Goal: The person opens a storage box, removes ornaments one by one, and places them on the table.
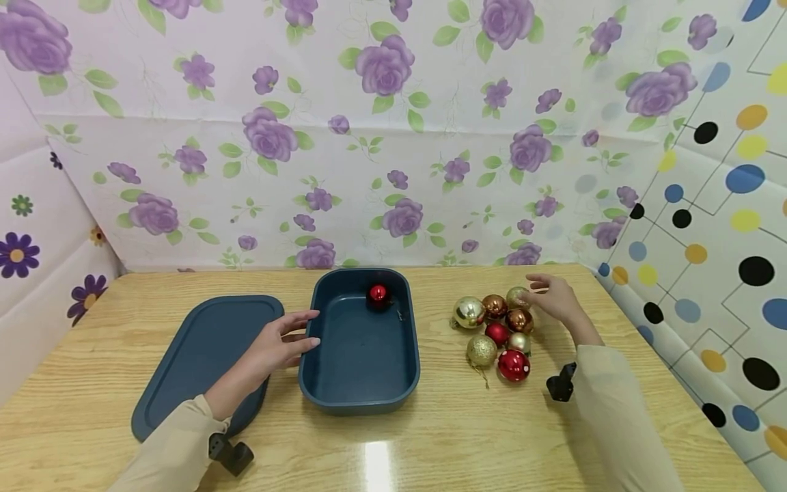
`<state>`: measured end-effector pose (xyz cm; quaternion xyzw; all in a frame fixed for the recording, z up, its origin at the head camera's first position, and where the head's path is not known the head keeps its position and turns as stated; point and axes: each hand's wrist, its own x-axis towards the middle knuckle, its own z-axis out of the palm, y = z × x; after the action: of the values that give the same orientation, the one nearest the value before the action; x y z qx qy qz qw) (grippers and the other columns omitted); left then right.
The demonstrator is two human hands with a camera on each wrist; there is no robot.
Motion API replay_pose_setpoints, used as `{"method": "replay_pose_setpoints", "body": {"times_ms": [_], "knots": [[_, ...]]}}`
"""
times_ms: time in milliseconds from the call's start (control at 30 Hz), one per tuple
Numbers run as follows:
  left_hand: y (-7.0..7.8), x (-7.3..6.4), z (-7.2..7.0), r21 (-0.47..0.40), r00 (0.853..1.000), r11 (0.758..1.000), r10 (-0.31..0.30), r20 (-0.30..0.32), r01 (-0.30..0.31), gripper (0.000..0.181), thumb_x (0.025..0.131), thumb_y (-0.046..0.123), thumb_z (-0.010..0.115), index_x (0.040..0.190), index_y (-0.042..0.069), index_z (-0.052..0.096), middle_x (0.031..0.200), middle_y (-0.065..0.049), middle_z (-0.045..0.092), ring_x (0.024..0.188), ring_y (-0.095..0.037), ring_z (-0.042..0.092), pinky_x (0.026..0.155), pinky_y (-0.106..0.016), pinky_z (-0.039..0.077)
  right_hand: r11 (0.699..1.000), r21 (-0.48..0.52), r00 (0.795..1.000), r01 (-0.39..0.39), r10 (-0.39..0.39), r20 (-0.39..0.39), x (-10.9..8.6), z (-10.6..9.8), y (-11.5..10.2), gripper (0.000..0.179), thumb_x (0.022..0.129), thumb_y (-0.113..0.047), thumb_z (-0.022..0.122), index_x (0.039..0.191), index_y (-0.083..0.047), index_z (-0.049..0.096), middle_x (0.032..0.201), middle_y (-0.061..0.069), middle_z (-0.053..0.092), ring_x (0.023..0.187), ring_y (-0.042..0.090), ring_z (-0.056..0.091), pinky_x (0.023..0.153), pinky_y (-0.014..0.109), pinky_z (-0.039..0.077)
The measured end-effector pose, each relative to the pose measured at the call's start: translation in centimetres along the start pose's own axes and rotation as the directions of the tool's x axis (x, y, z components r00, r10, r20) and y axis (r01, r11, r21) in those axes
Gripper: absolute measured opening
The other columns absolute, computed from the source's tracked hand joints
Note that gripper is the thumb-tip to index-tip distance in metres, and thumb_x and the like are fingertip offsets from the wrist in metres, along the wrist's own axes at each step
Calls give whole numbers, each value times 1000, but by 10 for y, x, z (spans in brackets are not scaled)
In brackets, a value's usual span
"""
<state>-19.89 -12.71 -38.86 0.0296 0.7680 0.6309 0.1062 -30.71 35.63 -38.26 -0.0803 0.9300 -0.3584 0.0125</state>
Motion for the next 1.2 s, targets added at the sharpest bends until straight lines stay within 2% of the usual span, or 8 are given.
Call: {"method": "replay_pose_setpoints", "body": {"times_ms": [333, 533, 833, 1200], "knots": [[-1, 1, 0, 7, 1000, 1000, 3, -2, -3, 53, 87, 10, 62, 136, 10, 43, 137, -19, 37, 116, -35, 46, 79, -39, 52, 999, 18, 999, 44, -43, -28, -2, -10, -25, 67, 89, -33, 58, 138, 6, 33, 130, 33, 40, 115, 48, 43, 87, 55, 42], [0, 0, 0, 10, 1000, 1000, 9, -4, -9, 53, 87, 10, 62, 136, 9, 43, 136, -20, 38, 115, -35, 47, 79, -38, 52, 994, 82, 997, 75, -73, -25, -3, -6, -52, 66, 89, -31, 60, 138, 3, 33, 132, 29, 40, 116, 44, 44, 89, 55, 41], [-1, 0, 0, 9, 1000, 1000, 4, -7, -4, 53, 87, 10, 63, 136, 10, 43, 137, -19, 38, 116, -35, 46, 79, -39, 52, 961, 152, 973, 230, -232, -7, -3, 23, -98, 56, 88, -23, 61, 135, 0, 41, 128, 23, 47, 115, 37, 48, 90, 42, 45], [-1, 1, 1, 5, 1000, 1000, -5, -11, 5, 53, 86, 9, 63, 136, 10, 43, 137, -19, 38, 116, -35, 47, 79, -39, 52, 924, 245, 945, 294, -320, 73, 1, 67, -144, 53, 85, -19, 66, 132, -3, 46, 126, 19, 51, 114, 33, 50, 89, 42, 46]]}}
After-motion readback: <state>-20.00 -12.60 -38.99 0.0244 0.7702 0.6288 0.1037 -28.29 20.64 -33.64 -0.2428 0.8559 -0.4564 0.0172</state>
